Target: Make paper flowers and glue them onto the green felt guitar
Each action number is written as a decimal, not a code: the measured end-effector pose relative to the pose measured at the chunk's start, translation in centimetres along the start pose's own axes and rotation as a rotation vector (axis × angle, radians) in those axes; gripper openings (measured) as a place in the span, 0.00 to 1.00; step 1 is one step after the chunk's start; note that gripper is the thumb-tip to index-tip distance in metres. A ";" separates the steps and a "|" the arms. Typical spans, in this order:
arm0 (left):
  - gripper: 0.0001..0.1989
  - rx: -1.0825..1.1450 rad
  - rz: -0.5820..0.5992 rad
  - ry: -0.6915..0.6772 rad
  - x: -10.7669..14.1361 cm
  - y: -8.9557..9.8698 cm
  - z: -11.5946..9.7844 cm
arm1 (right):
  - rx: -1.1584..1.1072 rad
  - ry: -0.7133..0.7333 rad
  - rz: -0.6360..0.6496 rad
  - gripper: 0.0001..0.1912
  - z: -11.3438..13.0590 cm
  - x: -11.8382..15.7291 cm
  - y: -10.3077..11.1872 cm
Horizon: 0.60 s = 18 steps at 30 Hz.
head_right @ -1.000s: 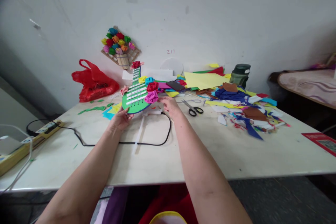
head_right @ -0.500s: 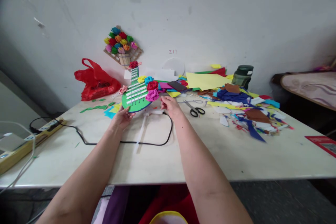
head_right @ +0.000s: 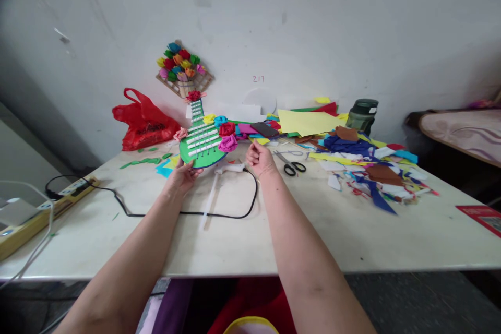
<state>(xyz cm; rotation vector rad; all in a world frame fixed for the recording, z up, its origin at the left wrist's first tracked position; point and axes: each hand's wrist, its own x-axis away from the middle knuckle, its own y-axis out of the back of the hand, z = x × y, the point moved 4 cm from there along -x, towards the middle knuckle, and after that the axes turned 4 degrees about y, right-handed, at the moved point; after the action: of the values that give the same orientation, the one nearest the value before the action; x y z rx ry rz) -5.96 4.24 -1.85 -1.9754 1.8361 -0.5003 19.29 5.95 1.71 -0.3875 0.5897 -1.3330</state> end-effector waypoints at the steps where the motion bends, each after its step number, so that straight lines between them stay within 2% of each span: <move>1: 0.27 -0.010 -0.003 -0.006 0.1 -0.1 0.0 | 0.004 -0.042 -0.026 0.17 -0.3 -0.1 0.2; 5: 0.30 -0.044 -0.004 -0.060 0.3 -0.2 -0.3 | 0.016 -0.201 -0.096 0.15 -1.4 -0.3 0.8; 10: 0.32 -0.038 -0.062 -0.139 0.5 -0.2 -0.7 | 0.088 -0.435 0.098 0.15 -2.7 0.2 -0.3; 15: 0.36 0.002 -0.171 -0.294 0.8 0.3 -1.8 | 0.174 -0.467 0.123 0.14 -3.0 0.3 -0.7; 18: 0.38 0.024 -0.259 -0.334 0.7 1.2 -2.5 | 0.259 -0.503 0.122 0.13 -3.0 0.6 -0.6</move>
<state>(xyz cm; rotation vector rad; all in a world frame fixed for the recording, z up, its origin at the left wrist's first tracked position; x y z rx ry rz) -8.18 3.31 -0.35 -2.1409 1.3772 -0.2431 17.08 5.41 -0.41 -0.4454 0.0200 -1.1198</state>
